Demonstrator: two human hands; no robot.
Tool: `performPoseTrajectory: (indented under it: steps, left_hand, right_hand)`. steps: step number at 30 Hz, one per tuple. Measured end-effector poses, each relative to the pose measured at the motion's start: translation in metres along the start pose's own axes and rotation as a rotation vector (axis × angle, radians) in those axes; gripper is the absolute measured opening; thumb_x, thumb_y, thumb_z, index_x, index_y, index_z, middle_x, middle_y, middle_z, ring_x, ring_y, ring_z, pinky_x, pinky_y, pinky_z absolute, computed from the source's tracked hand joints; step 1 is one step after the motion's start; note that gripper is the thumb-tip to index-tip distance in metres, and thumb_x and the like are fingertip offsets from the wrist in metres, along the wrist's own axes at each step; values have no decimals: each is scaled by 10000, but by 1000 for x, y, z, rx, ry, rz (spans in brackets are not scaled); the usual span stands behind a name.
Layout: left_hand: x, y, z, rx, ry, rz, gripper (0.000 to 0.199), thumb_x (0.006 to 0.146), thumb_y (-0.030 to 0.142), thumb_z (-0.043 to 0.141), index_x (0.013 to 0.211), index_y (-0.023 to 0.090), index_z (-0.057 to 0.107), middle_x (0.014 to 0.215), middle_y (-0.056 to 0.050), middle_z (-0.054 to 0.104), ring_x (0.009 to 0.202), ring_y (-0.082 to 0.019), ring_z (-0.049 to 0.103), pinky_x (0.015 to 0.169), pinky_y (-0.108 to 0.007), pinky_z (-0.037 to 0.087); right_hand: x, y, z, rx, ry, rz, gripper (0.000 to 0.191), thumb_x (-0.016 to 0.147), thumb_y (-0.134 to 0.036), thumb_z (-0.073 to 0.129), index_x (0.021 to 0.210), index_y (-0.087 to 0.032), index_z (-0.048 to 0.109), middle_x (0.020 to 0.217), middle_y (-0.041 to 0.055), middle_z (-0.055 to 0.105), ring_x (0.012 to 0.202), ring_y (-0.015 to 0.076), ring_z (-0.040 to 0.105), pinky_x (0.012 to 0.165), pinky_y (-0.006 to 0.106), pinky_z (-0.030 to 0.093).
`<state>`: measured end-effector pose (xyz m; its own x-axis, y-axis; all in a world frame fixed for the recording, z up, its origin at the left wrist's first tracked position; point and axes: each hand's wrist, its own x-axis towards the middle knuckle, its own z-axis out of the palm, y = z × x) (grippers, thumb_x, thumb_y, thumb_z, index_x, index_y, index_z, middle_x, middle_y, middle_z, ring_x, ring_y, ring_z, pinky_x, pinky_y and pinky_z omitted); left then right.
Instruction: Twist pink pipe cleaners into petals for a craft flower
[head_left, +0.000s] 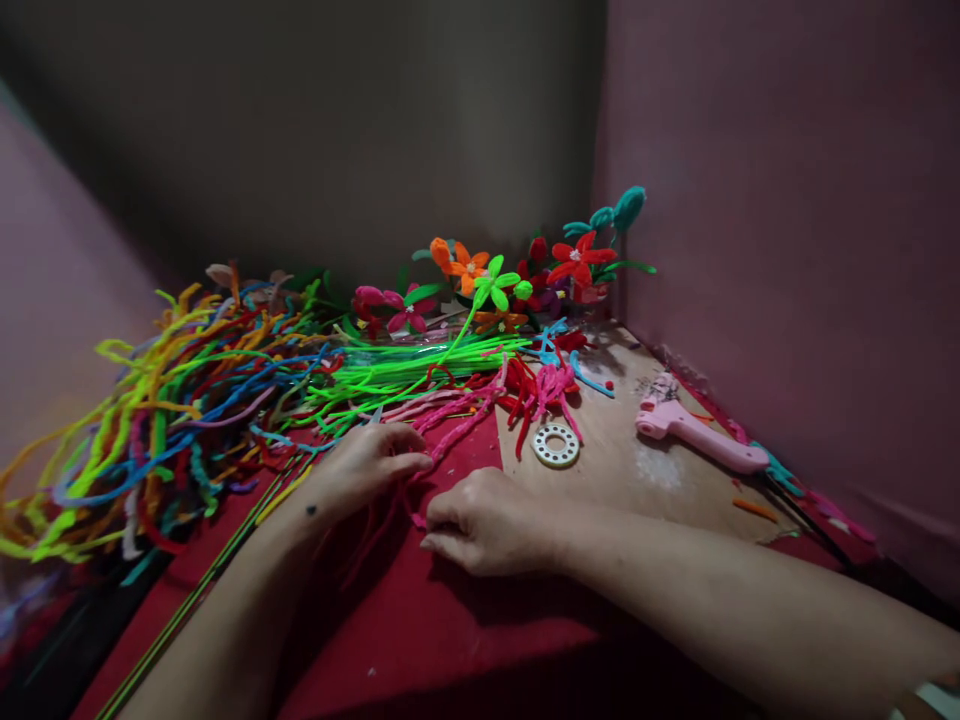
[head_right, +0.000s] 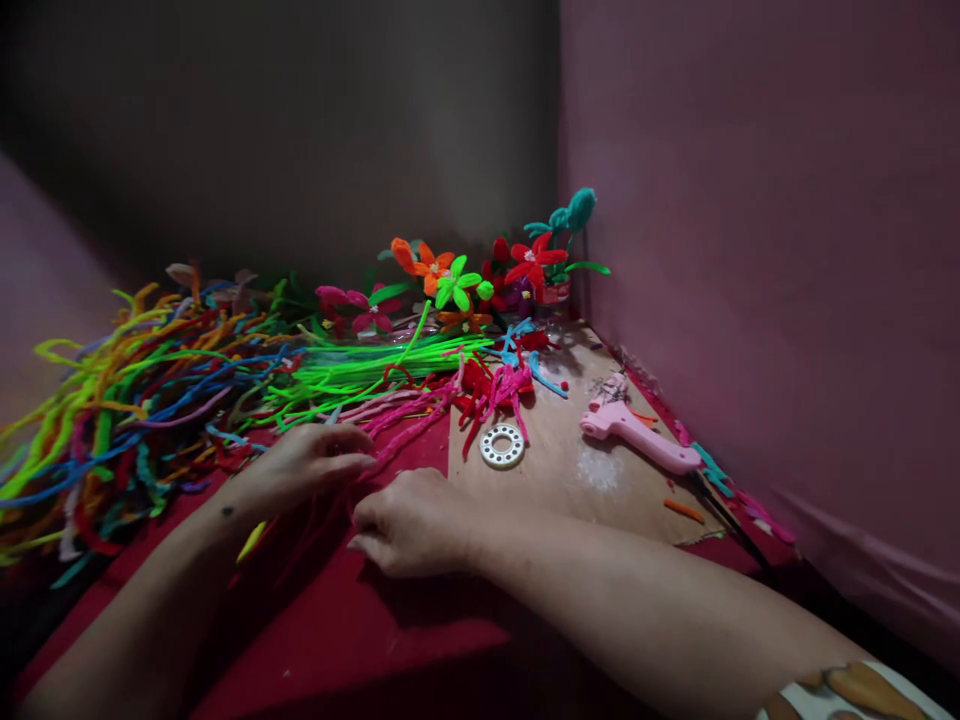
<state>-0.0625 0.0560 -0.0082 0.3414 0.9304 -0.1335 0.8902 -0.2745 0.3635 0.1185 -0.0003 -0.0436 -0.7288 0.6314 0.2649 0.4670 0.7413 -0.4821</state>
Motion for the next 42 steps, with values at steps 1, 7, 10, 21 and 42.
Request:
performPoseTrajectory:
  steps: [1,7,10,21,42]
  left_hand:
    - [-1,2,2,50,-20,12,274,698,423,526,773,200,666,701,-14,651,647,-166,552,578,-241,358]
    - [-3,5,2,144,-18,20,184,707,292,503,593,169,580,555,4,531,543,-121,439,532,-235,299]
    - [-8,2,-5,-69,-48,10,203,702,316,530,567,165,530,514,30,456,498,-100,388,473,-215,275]
    - [-25,-7,-30,-825,-156,-42,211,733,357,613,689,156,562,443,64,353,379,-37,250,372,-182,159]
    - [-26,5,-25,-756,-182,17,203,729,330,617,645,146,599,424,39,426,342,-33,306,321,-150,186]
  right_hand:
    - [0,1,1,4,4,1,213,807,-291,505,704,-160,638,665,47,654,562,111,504,512,234,244]
    - [1,4,4,43,23,47,202,811,-282,511,768,-156,664,679,55,654,567,101,485,528,218,266]
    - [1,3,1,68,26,54,193,810,-262,515,759,-153,665,642,41,632,530,85,444,516,212,258]
    - [11,11,-2,1120,128,406,283,800,-407,537,912,-154,598,605,-6,584,435,74,469,414,188,324]
    - [15,25,-23,1676,412,255,253,695,-15,554,926,-102,611,852,69,667,637,98,621,678,249,519]
